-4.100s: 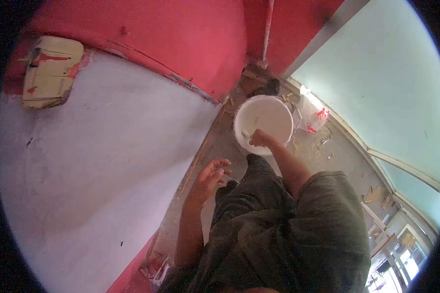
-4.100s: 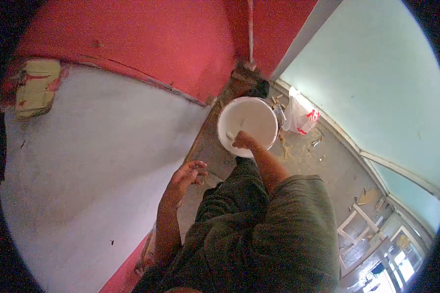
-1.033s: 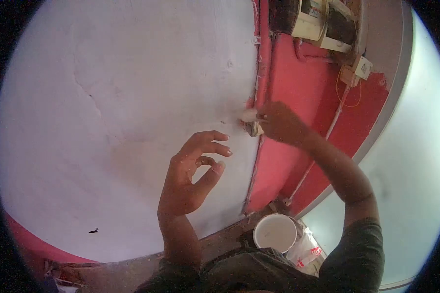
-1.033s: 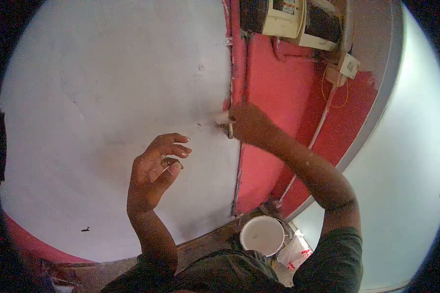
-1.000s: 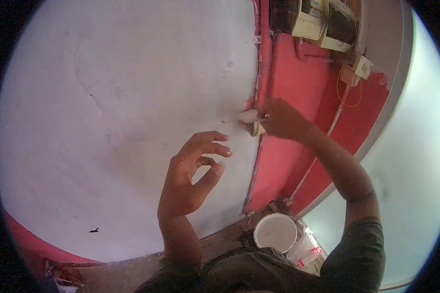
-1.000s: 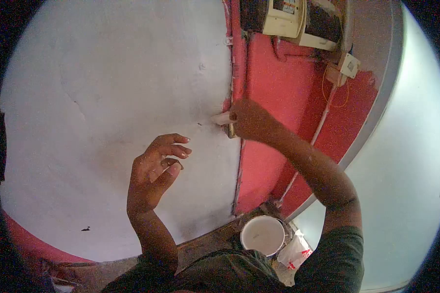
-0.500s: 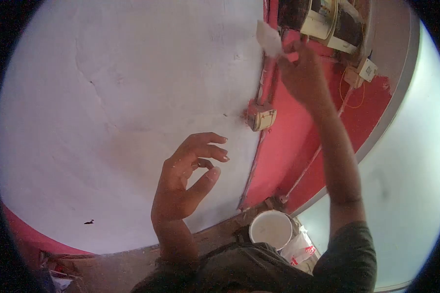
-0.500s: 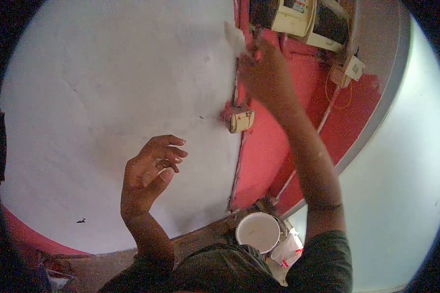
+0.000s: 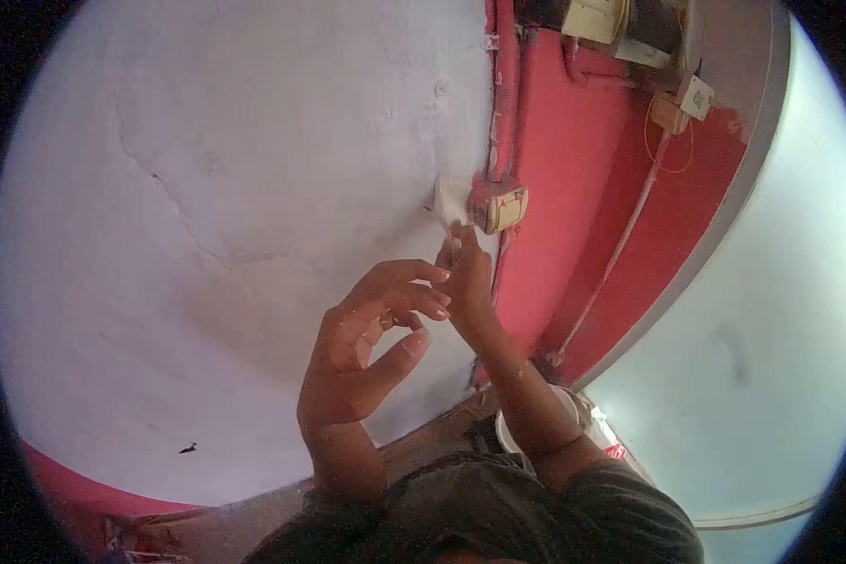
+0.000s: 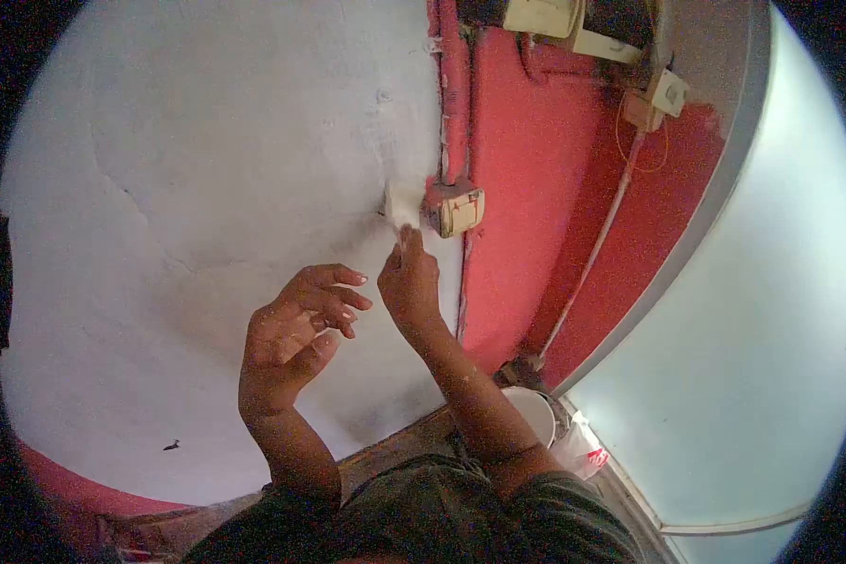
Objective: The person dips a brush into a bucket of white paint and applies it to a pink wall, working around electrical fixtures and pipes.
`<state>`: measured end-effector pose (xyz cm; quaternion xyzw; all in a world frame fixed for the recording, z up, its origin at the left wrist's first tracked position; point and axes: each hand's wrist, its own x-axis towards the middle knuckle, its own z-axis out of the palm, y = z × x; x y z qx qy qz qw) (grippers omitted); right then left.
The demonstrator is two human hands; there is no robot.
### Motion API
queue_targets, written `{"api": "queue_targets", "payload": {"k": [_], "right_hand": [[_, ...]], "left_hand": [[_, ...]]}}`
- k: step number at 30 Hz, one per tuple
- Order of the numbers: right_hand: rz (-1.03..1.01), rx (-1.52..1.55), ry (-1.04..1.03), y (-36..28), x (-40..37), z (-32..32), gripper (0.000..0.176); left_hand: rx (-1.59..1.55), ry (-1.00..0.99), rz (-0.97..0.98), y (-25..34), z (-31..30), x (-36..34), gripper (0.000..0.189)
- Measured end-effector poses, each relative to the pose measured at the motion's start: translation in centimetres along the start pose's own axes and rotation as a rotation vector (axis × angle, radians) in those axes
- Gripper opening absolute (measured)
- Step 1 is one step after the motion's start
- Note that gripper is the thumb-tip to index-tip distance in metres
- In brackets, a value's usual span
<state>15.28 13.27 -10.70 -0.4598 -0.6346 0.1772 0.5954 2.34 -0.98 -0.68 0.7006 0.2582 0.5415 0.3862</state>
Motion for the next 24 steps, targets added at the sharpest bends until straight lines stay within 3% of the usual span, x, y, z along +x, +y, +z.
{"api": "queue_targets", "payload": {"k": [4,7,9,11,12,14,17,21,24], "right_hand": [[0.1,-0.022,0.057,1.4,-2.5,0.3,0.025],[-0.001,-0.11,0.121,5.9,-4.3,1.5,0.022],[0.56,-0.018,-0.138,4.5,-4.1,-0.3,0.02],[0.565,-0.204,-0.485,4.2,-2.9,-2.1,0.02],[0.28,-0.433,-0.694,4.9,-1.1,-3.0,0.019],[-0.178,-0.848,-0.864,4.1,3.3,-3.8,0.021],[-0.255,-0.901,-0.747,-0.2,11.2,-5.9,0.02],[0.444,0.345,-0.232,-8.3,11.8,-8.9,0.01],[0.098,0.034,0.034,-8.7,9.7,-7.0,0.016]], "left_hand": [[-0.052,-0.014,-0.058,0.5,-0.7,-0.4,0.02],[-0.056,-0.05,-0.044,0.3,-1.7,-0.8,0.02],[-0.062,-0.062,-0.053,0.6,-2.1,-1.1,0.021],[-0.064,-0.081,-0.053,0.7,-2.6,-1.4,0.021],[-0.062,-0.094,-0.052,0.6,-2.8,-1.5,0.021],[-0.066,-0.113,-0.046,0.6,-3.2,-1.7,0.022],[-0.097,-0.136,-0.043,0.7,-3.4,-1.8,0.022],[-0.13,-0.171,-0.049,0.3,-3.8,-2.2,0.023],[-0.137,-0.196,-0.057,-0.4,-4.5,-2.2,0.023]]}}
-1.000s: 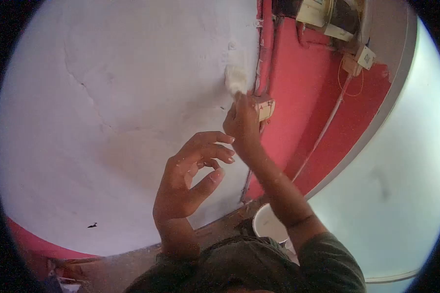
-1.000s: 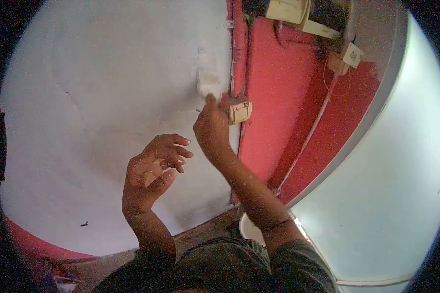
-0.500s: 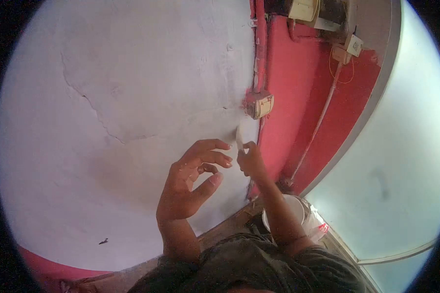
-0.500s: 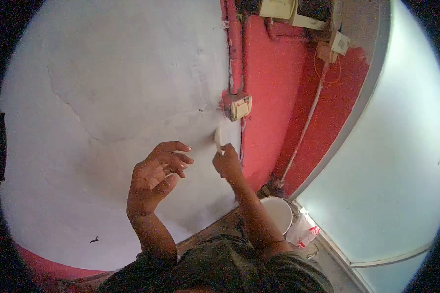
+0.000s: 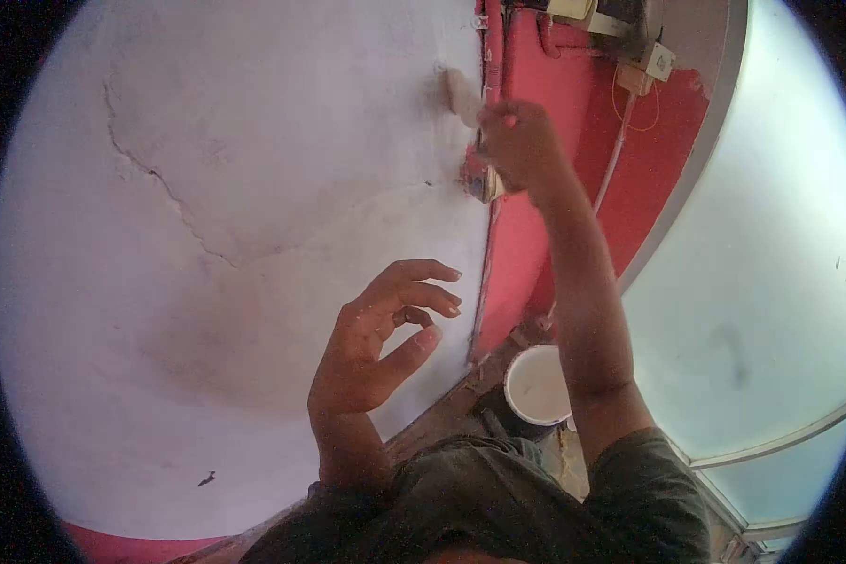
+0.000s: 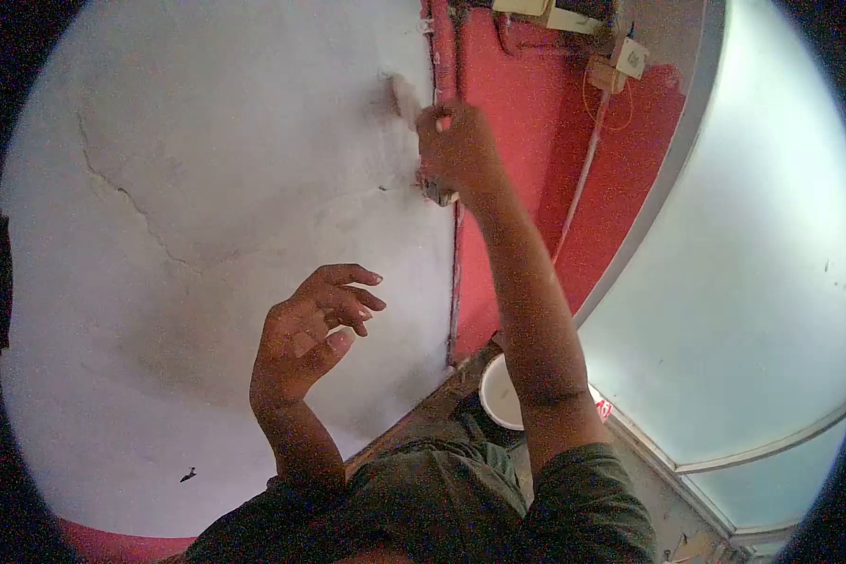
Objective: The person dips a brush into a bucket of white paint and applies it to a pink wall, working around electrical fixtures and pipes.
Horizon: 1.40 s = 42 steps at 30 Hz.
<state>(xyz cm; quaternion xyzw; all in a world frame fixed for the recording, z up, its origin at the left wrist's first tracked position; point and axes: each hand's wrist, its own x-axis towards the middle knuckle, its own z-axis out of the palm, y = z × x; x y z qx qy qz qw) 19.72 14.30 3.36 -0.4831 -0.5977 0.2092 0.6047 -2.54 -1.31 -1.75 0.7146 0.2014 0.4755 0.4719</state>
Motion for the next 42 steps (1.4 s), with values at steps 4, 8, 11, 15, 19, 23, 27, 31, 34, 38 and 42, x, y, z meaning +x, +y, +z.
{"api": "queue_targets", "payload": {"k": [4,8,11,15,19,23,27,31,34,38,42], "right_hand": [[-0.294,-0.207,0.169,10.1,-3.7,5.5,0.022],[0.13,-0.135,0.03,15.2,-9.6,6.7,0.019],[0.227,-0.205,-0.066,19.6,-12.1,6.0,0.019],[0.13,-0.449,-0.206,18.7,-11.6,2.4,0.021],[-0.205,-1.038,-0.328,10.3,-3.9,0.8,0.022],[-0.613,-0.739,-0.118,0.5,2.9,-2.1,0.019],[-0.595,-0.705,0.031,-4.5,4.2,-3.1,0.015],[-0.504,-0.718,-0.079,-0.4,0.9,0.4,0.023],[-0.735,-0.758,0.053,8.2,-3.7,4.2,0.037],[-0.389,-0.782,-0.377,8.4,-8.4,4.2,0.034],[-0.427,-0.848,-0.621,9.5,-4.3,0.6,0.026]], "left_hand": [[-0.006,-0.029,-0.026,-0.4,-0.9,-0.3,0.023],[-0.032,-0.029,-0.061,-0.9,-1.4,-0.5,0.023],[-0.062,0.001,-0.11,-0.6,-1.1,-0.3,0.029],[-0.048,-0.033,-0.068,-1.6,-1.1,-0.1,0.028],[-0.015,-0.04,-0.046,-1.9,-0.6,0.5,0.027],[-0.028,-0.041,-0.042,-1.9,-0.4,1.0,0.024],[-0.021,-0.041,-0.048,-2.3,-0.9,1.4,0.022],[0.01,0.02,-0.04,-2.9,-0.9,2.3,0.023],[0.022,0.049,-0.012,-2.4,0.4,3.2,0.023],[-0.002,0.184,-0.033,-1.9,-0.6,3.9,0.025],[0.061,0.193,0.006,-0.4,0.0,5.5,0.024]]}}
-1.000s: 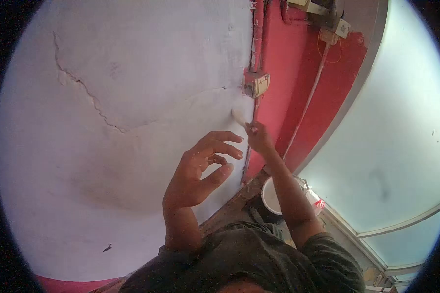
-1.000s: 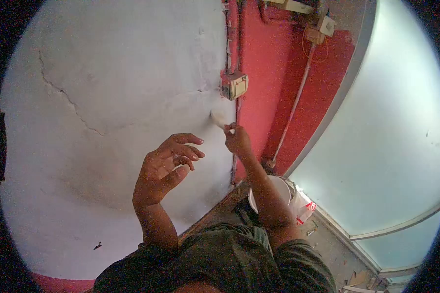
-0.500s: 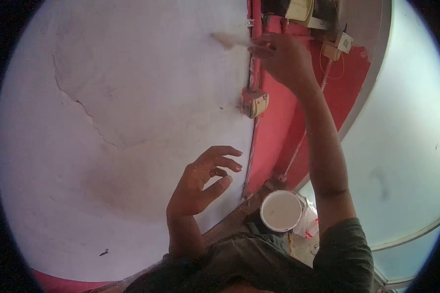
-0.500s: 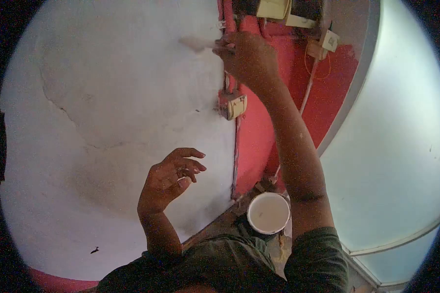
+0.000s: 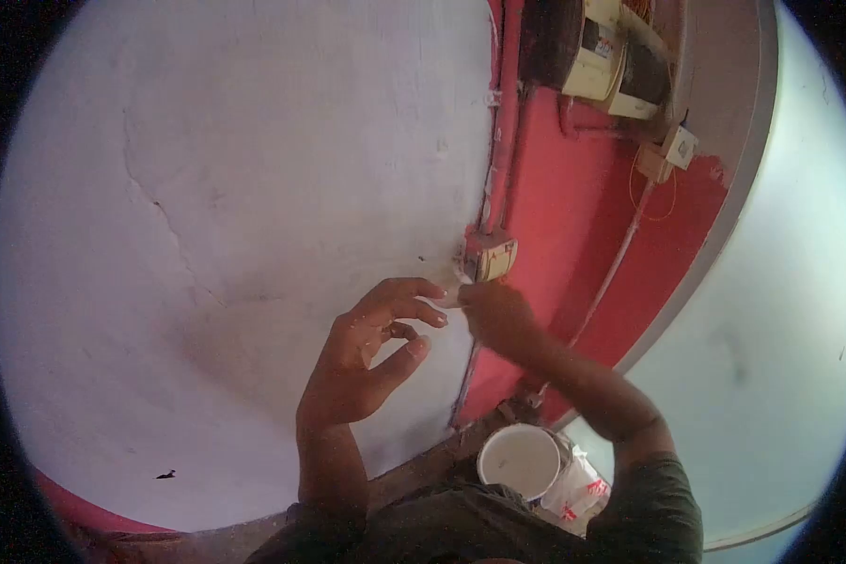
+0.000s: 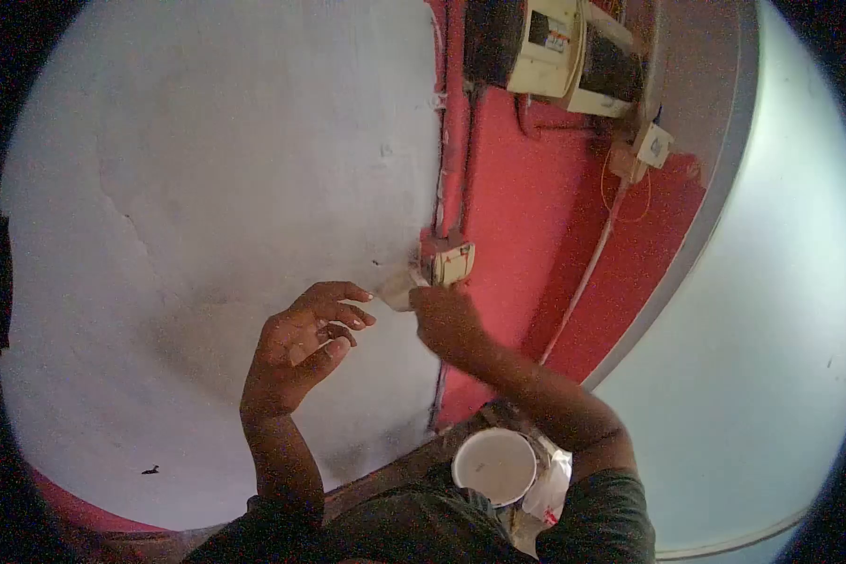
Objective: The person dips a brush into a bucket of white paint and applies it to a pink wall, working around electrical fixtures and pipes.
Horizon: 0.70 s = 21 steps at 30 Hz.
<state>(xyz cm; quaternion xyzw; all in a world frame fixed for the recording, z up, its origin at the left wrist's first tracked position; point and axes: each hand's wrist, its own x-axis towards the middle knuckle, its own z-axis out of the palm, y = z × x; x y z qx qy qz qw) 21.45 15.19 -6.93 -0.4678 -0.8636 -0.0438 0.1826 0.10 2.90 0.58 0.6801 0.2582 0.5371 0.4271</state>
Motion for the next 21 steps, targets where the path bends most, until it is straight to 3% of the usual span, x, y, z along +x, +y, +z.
{"api": "queue_targets", "payload": {"k": [3,4,6,7,8,9,11,13,14,16,18,20,21], "right_hand": [[0.005,0.09,-0.01,2.1,4.1,-8.0,0.02],[-0.144,-0.085,0.133,3.3,5.5,-10.5,0.02],[-0.058,-0.135,0.203,2.7,9.9,-17.8,0.021],[-0.364,-0.134,0.455,4.2,12.0,-21.0,0.021],[-0.387,-0.178,0.469,4.7,14.6,-25.6,0.023],[-0.315,-0.367,0.567,4.1,15.9,-29.7,0.022],[-0.335,-0.422,0.722,3.0,17.5,-35.7,0.026],[-0.052,-0.112,0.924,-3.7,14.4,-39.5,0.04],[0.096,0.049,1.008,-5.7,13.5,-40.1,0.053],[0.065,-0.294,0.792,-2.2,17.5,-43.2,0.044],[-0.031,-0.448,0.812,-0.7,19.8,-41.9,0.03],[-0.188,-0.407,1.08,0.1,20.1,-35.2,0.018],[-0.332,-0.507,0.949,2.5,21.0,-31.4,0.02]], "left_hand": [[0.082,-0.034,0.046,1.5,0.4,1.5,0.022],[0.115,-0.044,0.059,1.9,0.7,2.3,0.021],[0.142,-0.033,0.078,4.2,0.7,3.4,0.022],[0.157,-0.029,0.085,5.1,0.5,4.0,0.022],[0.221,-0.054,0.147,5.3,0.1,4.5,0.023],[0.234,-0.048,0.148,5.9,0.1,4.8,0.023],[0.254,-0.033,0.153,7.5,0.1,5.3,0.022],[0.333,0.006,0.188,8.7,-0.1,5.9,0.02],[0.369,0.024,0.2,9.1,-0.2,6.1,0.02],[0.339,0.057,0.219,9.7,-0.3,6.6,0.02],[0.316,0.105,0.233,9.9,-0.2,6.9,0.022],[0.301,0.129,0.245,10.0,0.0,6.9,0.023],[0.294,0.14,0.252,10.1,0.0,6.9,0.023]]}}
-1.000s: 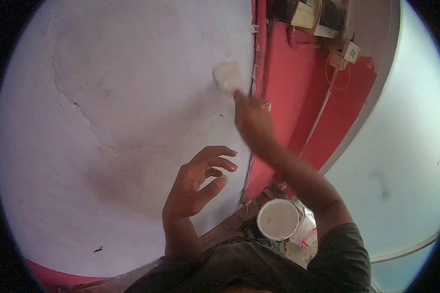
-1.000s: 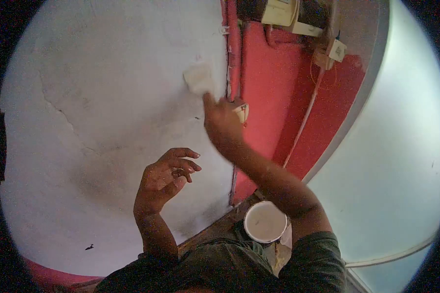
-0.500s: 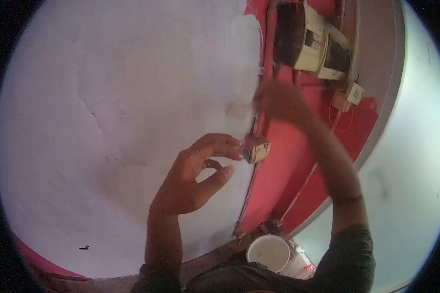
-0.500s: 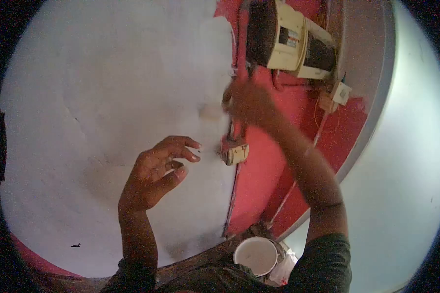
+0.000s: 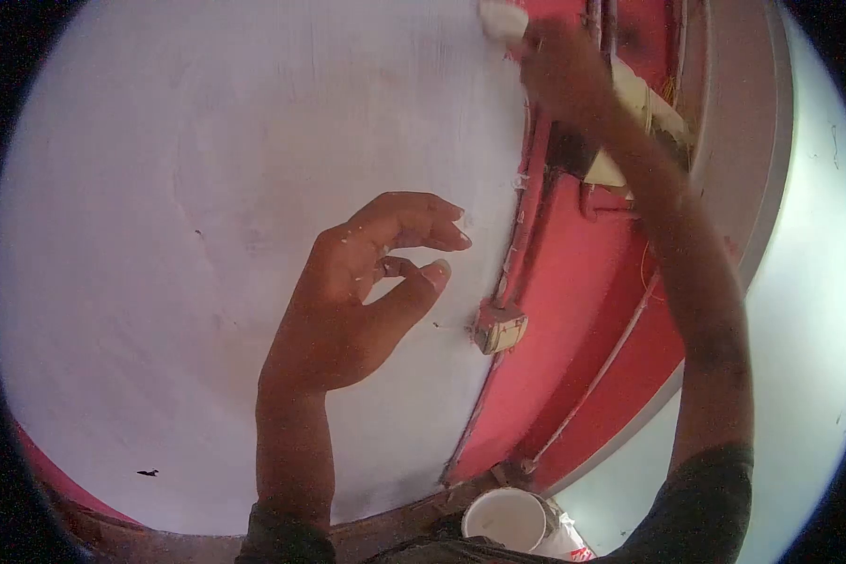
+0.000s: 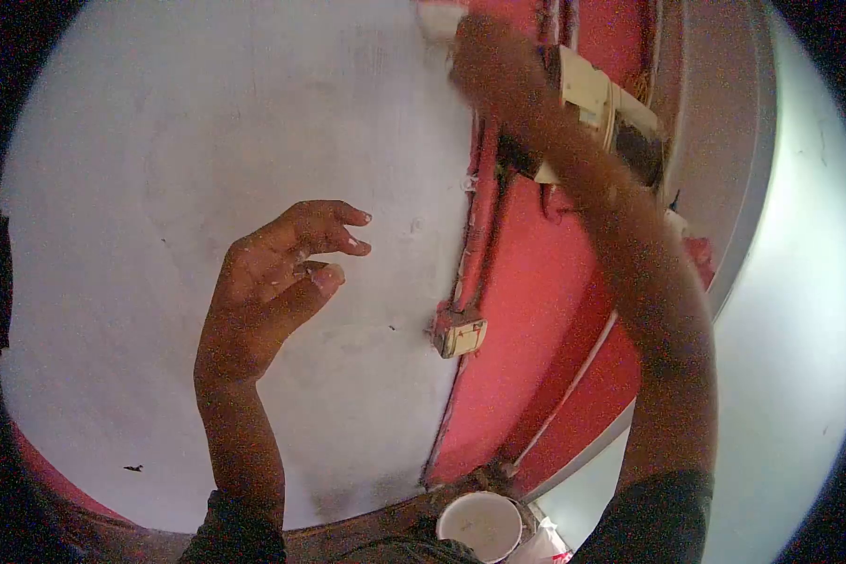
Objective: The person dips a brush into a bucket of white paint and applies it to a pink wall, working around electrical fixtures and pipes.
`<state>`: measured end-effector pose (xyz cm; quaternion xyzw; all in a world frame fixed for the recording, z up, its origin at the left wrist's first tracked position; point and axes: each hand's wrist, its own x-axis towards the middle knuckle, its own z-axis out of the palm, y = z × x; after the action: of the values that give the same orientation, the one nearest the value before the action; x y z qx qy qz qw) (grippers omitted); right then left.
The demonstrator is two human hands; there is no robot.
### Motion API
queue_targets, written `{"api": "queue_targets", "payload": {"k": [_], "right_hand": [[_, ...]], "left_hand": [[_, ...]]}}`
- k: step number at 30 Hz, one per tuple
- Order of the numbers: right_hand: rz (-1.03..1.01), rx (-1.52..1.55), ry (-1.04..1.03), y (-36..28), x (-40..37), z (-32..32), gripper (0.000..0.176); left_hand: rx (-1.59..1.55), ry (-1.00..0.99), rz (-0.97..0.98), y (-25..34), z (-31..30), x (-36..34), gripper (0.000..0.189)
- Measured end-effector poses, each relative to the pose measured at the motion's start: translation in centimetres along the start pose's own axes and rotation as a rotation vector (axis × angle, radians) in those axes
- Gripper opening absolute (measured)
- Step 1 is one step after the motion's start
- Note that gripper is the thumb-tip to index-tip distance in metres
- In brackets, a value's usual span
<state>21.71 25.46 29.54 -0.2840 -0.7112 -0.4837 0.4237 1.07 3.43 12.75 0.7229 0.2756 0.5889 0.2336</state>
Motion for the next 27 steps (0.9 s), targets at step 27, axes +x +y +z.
{"api": "queue_targets", "payload": {"k": [27], "right_hand": [[0.438,0.136,-0.244,-7.8,8.5,-14.1,0.025]], "left_hand": [[-0.015,-0.004,0.05,2.0,-4.1,-3.5,0.023]]}}
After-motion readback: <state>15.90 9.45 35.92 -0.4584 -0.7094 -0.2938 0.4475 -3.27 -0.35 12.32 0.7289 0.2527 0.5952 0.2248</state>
